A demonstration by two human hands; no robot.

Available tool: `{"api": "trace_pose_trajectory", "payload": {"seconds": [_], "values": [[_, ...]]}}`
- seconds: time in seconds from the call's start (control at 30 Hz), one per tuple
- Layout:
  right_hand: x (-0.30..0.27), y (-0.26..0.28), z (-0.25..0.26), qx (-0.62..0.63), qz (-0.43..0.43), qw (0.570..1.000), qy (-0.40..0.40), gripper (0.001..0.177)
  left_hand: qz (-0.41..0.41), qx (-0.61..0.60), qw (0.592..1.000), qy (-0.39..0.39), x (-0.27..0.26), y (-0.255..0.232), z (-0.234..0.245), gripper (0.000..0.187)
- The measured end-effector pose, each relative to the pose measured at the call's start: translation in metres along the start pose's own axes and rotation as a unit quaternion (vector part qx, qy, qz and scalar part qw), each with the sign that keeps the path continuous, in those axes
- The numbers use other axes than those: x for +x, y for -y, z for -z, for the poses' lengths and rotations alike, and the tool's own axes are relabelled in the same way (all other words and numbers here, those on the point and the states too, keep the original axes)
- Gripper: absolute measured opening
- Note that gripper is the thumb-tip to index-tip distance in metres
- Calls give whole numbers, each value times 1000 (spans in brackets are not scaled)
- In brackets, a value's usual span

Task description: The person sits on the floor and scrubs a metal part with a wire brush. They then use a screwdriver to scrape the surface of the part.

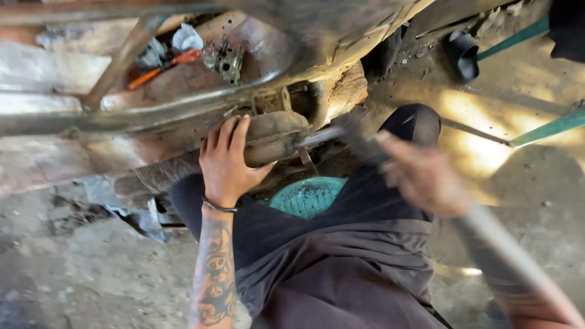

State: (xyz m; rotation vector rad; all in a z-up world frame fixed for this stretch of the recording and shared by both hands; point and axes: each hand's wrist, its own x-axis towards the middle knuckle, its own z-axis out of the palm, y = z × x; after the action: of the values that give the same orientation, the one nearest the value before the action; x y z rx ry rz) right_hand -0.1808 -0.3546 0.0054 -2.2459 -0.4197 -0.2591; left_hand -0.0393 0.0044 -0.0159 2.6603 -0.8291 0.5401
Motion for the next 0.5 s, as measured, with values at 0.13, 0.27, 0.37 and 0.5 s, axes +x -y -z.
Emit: {"api": "trace_pose_trajectory", "payload": {"seconds": [0.13, 0.27, 0.37, 0.5], "values": [[28, -8, 103, -99, -64, 986, 116, 53, -10, 64, 998, 16, -14, -14, -2, 98], [77, 3, 132, -234, -109, 921, 290, 48, -18, 63, 998, 4, -35, -34, -5, 95], [107, 20, 126, -263, -198, 875, 356, 45, -20, 79, 997, -13, -51, -45, -9, 92], [99, 4, 101, -43, -124, 926, 353, 43, -30, 98, 993, -50, -69, -55, -13, 93]]}}
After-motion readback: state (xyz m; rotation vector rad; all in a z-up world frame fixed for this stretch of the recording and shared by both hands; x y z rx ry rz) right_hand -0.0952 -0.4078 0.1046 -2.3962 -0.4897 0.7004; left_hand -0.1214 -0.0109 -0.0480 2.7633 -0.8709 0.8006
